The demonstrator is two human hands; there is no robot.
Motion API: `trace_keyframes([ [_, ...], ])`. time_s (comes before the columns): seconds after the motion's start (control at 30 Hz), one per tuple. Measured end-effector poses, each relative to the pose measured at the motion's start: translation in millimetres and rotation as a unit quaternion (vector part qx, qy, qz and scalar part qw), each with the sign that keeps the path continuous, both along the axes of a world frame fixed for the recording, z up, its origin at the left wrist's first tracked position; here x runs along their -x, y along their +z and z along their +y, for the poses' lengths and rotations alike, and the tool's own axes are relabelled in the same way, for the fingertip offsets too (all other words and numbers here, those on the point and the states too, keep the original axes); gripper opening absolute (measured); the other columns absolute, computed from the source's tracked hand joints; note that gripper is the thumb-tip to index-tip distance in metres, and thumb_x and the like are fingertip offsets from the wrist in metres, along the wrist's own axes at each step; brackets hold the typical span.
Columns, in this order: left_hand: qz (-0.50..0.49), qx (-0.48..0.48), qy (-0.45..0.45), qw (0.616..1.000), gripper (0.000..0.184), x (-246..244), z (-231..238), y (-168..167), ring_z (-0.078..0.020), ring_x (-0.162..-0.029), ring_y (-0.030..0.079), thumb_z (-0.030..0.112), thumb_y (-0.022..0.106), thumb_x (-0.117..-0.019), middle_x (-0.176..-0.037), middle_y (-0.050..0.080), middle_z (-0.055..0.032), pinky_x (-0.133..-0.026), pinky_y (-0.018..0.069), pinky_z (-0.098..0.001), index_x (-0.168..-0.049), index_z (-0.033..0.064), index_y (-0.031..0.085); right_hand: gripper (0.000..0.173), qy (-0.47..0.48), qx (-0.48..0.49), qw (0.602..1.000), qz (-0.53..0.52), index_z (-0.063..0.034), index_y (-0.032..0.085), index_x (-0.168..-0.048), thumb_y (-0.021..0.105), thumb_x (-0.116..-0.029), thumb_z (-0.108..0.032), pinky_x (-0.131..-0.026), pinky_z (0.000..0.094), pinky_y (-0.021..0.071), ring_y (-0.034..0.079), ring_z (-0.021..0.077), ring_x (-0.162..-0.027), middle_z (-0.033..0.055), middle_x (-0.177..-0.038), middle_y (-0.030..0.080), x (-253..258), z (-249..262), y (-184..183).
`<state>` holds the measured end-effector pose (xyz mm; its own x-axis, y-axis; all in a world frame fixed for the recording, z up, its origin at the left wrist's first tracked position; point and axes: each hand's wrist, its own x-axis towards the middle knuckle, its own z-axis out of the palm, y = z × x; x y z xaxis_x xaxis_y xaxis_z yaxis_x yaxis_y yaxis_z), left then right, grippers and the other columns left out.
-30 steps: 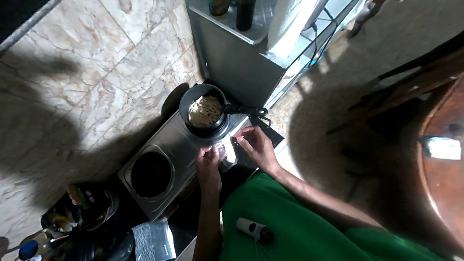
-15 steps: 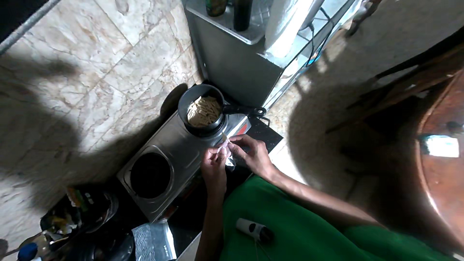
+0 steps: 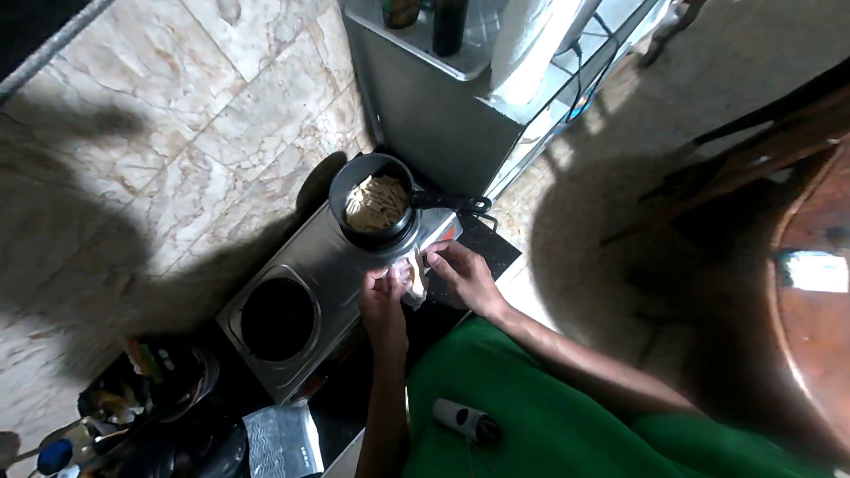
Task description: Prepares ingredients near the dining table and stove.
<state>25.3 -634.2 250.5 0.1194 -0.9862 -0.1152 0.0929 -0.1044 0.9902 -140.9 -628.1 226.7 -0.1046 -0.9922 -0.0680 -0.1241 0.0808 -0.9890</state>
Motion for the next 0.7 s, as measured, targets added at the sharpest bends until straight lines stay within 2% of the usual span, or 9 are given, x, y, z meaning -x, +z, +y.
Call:
trace_keyframes([
  [0.1,0.031,-0.021,-0.006,0.999,0.014,-10.5,-3.6,-0.8,-0.0158,-0.083,0.068,0.008,0.056,-0.1017,-0.091,0.068,-0.009,-0.077,0.0601,-0.033,-0.111,-0.0018,0.059,0.05,0.072,-0.08,0.988,-0.112,-0.0128,0.051,-0.146,0.065,-0.1013,-0.031,-0.104,0.0379,0.0549,0.064,0.0185,-0.122,0.0051,-0.137,0.063,6.9,-4.8,-8.4],
  [0.13,0.038,-0.024,-0.013,0.999,0.014,-13.7,-5.3,-0.7,-0.0163,-0.085,0.069,0.008,0.055,-0.1023,-0.093,0.069,-0.0096,-0.079,0.0607,-0.0339,-0.112,-0.0019,0.059,0.057,0.099,-0.107,0.976,-0.165,-0.0124,0.046,-0.15,0.067,-0.1003,-0.03,-0.106,0.0374,0.0535,0.063,0.0184,-0.124,0.0054,-0.138,0.062,8.9,-5.8,-9.3],
  [0.2,0.045,-0.033,-0.025,0.998,0.016,-19.6,-8.0,1.6,-0.0147,-0.087,0.069,0.009,0.054,-0.1031,-0.095,0.069,-0.0082,-0.081,0.06,-0.0327,-0.114,-0.0008,0.059,0.05,0.13,-0.134,0.948,-0.259,-0.008,0.05,-0.144,0.068,-0.0993,-0.022,-0.096,0.0332,0.0558,0.067,0.0157,-0.105,0.0073,-0.122,0.068,10.0,-6.8,-9.1],
  [0.27,0.033,-0.044,-0.033,0.998,0.017,-26.3,-10.0,3.0,-0.0115,-0.088,0.067,0.012,0.053,-0.1041,-0.096,0.068,-0.0048,-0.081,0.059,-0.0299,-0.116,0.0014,0.059,0.03,0.139,-0.139,0.931,-0.307,-0.0062,0.063,-0.127,0.067,-0.0986,-0.015,-0.083,0.0265,0.0556,0.067,0.0095,-0.089,0.0047,-0.105,0.072,9.3,-8.0,-4.8],
  [0.33,0.02,-0.057,-0.055,0.997,0.023,-34.6,-9.6,0.2,-0.012,-0.09,0.068,0.015,0.052,-0.106,-0.1,0.069,-0.0054,-0.082,0.0597,-0.0306,-0.12,0.0007,0.061,0.02,0.12,-0.13,0.939,-0.296,-0.005,0.069,-0.117,0.069,-0.0976,-0.013,-0.083,0.0281,0.0571,0.068,0.0109,-0.088,0.0058,-0.099,0.072,8.3,-9.7,-0.9],
  [0.37,0.018,-0.074,-0.07,0.995,0.027,-37.7,-9.0,-0.6,-0.0141,-0.092,0.069,0.015,0.05,-0.1066,-0.105,0.07,-0.0078,-0.083,0.0604,-0.033,-0.125,-0.0009,0.061,0.021,0.104,-0.119,0.949,-0.272,-0.0046,0.069,-0.116,0.07,-0.0974,-0.014,-0.084,0.0307,0.0586,0.069,0.0131,-0.088,0.0073,-0.099,0.072,7.8,-10.9,-0.5],
  [0.43,0.019,-0.117,-0.094,0.988,0.029,-39.7,-7.7,1.4,-0.0215,-0.094,0.071,0.012,0.052,-0.1065,-0.11,0.07,-0.0135,-0.085,0.0624,-0.04,-0.13,-0.0038,0.06,0.022,0.072,-0.085,0.972,-0.209,-0.0053,0.068,-0.115,0.071,-0.0975,-0.018,-0.077,0.0327,0.0582,0.067,0.0158,-0.082,0.0085,-0.096,0.071,7.6,-14.3,-1.8],
  [0.53,-0.015,-0.13,-0.107,0.986,0.026,-36.6,-5.3,0.6,-0.0284,-0.094,0.075,0.01,0.059,-0.1034,-0.105,0.074,-0.0178,-0.087,0.0636,-0.0438,-0.123,-0.007,0.062,0.024,0.054,-0.032,0.991,-0.115,-0.0055,0.067,-0.117,0.07,-0.099,-0.021,-0.077,0.0357,0.0623,0.072,0.0193,-0.082,0.009,-0.096,0.073,10.3,-18.3,-1.5],
  [0.7,-0.033,-0.08,-0.065,0.994,0.015,-31.7,-2.2,-3.4,-0.0243,-0.086,0.075,0.006,0.062,-0.1012,-0.095,0.074,-0.0149,-0.083,0.0648,-0.0396,-0.109,-0.0075,0.064,0.019,0.049,-0.014,0.993,-0.106,-0.0044,0.068,-0.112,0.07,-0.0988,-0.017,-0.072,0.0335,0.0608,0.069,0.0176,-0.075,0.0086,-0.088,0.072,9.3,-20.3,0.9],
])
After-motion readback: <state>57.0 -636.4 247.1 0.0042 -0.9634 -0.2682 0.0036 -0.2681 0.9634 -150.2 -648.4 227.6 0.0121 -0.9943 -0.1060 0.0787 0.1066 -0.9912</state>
